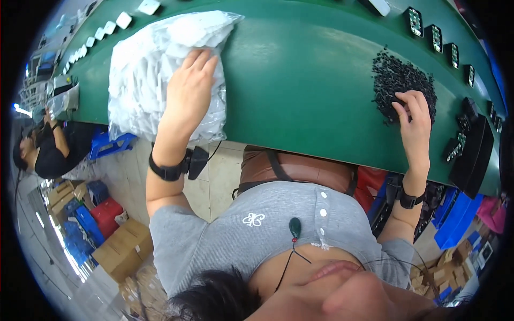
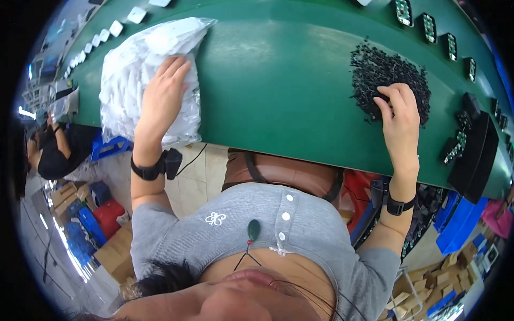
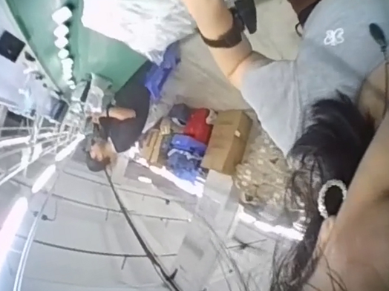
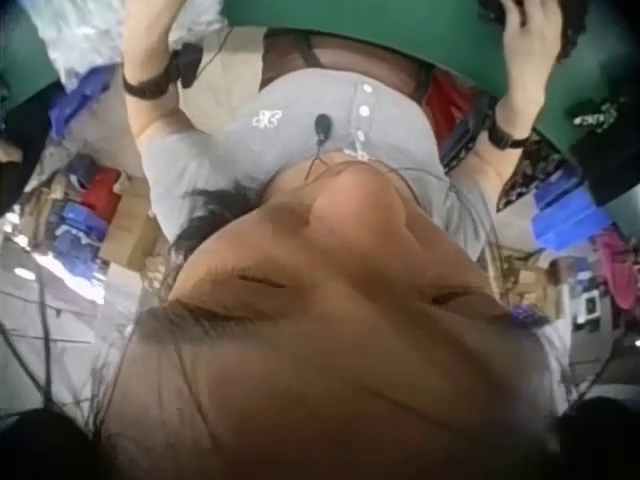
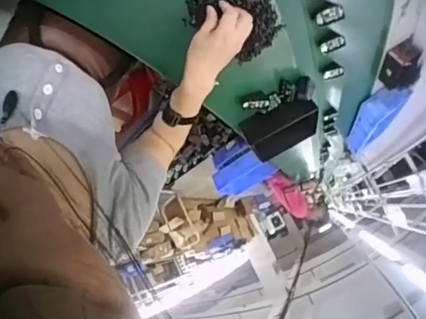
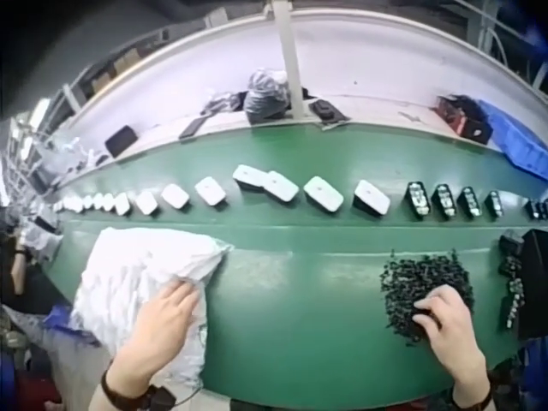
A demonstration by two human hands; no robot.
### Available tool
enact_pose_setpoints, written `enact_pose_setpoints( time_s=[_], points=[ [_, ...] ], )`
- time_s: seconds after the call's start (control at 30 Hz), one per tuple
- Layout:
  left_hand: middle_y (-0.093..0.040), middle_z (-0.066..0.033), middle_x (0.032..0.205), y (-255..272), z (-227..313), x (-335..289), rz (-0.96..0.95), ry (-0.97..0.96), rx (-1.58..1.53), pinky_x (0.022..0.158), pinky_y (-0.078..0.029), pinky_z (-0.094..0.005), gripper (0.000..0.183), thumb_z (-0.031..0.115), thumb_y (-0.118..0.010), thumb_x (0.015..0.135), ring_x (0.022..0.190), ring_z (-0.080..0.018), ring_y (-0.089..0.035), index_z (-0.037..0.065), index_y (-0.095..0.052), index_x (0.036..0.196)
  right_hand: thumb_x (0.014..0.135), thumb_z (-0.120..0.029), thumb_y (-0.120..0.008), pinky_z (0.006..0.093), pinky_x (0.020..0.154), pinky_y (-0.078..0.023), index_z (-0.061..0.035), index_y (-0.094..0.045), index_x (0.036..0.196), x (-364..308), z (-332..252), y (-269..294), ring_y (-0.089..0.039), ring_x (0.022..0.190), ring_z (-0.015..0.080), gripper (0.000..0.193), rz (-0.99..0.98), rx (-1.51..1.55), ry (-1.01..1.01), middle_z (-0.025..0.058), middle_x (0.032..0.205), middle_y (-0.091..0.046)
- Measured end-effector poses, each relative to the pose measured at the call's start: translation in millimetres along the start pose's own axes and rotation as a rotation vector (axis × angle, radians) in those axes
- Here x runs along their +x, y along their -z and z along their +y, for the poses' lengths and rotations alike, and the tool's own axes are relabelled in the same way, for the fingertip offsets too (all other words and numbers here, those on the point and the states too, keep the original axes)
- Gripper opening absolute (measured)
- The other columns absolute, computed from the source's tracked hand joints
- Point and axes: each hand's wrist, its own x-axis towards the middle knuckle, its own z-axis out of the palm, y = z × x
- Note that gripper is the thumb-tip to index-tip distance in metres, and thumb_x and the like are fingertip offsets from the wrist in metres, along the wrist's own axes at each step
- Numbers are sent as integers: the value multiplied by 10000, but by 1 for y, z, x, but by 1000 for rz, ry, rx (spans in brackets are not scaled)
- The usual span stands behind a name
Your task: The person picks up a white plastic part and a black screw, inserts the screw into the part, and then presses the assembly into a black plastic housing. This process is repeated for several units, handling the components one at a time.
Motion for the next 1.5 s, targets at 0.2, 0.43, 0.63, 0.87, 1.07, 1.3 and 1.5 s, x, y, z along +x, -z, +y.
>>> enact_pose_setpoints(
  time_s=[0.2,0.43,0.63,0.87,1.07,1.3,1.5],
  points=[
    [-656,-80,1126,-6,-3,3,69,5,184,861,-507,-334,237,131,-636,821,1119,-243,-579,31,-637,1036,836,-28,-683,324,728,-460,-6,-643,915,9,1,-8,-557,815,242,91,42,-95,46,89,905,-554],
    [-680,-68,987,23,3,9,379,59,-33,746,-507,-342,108,101,-590,901,915,-240,-621,53,-663,966,826,-46,-704,306,696,-456,-42,-686,899,19,-1,0,-559,830,210,75,85,-134,68,57,934,-559],
    [-629,-72,803,14,58,52,185,298,-1147,483,-455,-289,149,76,-542,968,554,-152,-597,20,-644,1062,862,-40,-670,277,640,-455,-6,-633,917,51,-23,-6,-553,673,170,74,47,33,88,73,842,-580],
    [-594,-73,788,-5,104,85,171,245,-1749,465,-489,-240,210,14,-478,977,563,-119,-623,-13,-604,1144,840,-63,-674,296,648,-463,-40,-649,909,77,-47,-23,-577,695,214,77,52,-139,112,74,802,-568],
    [-646,-97,910,-32,127,85,222,235,-1636,537,-527,-225,192,44,-565,972,668,-120,-638,-42,-611,1137,927,-69,-657,248,802,-507,25,-635,1037,74,-58,-50,-630,878,121,146,2,960,-234,76,975,-670],
    [-580,-79,833,-33,133,87,332,108,-1427,461,-485,-238,96,-35,-622,889,593,-124,-628,-10,-652,977,922,-41,-655,219,797,-446,-3,-636,1009,67,-66,-61,-557,884,74,96,-131,1192,-310,2,943,-600],
    [-585,-71,813,-33,133,84,282,131,-1445,443,-469,-232,60,-36,-620,895,563,-114,-616,-14,-647,944,868,-13,-688,247,732,-466,6,-644,970,68,-69,-62,-580,830,141,113,80,632,63,56,912,-610]
  ],
)
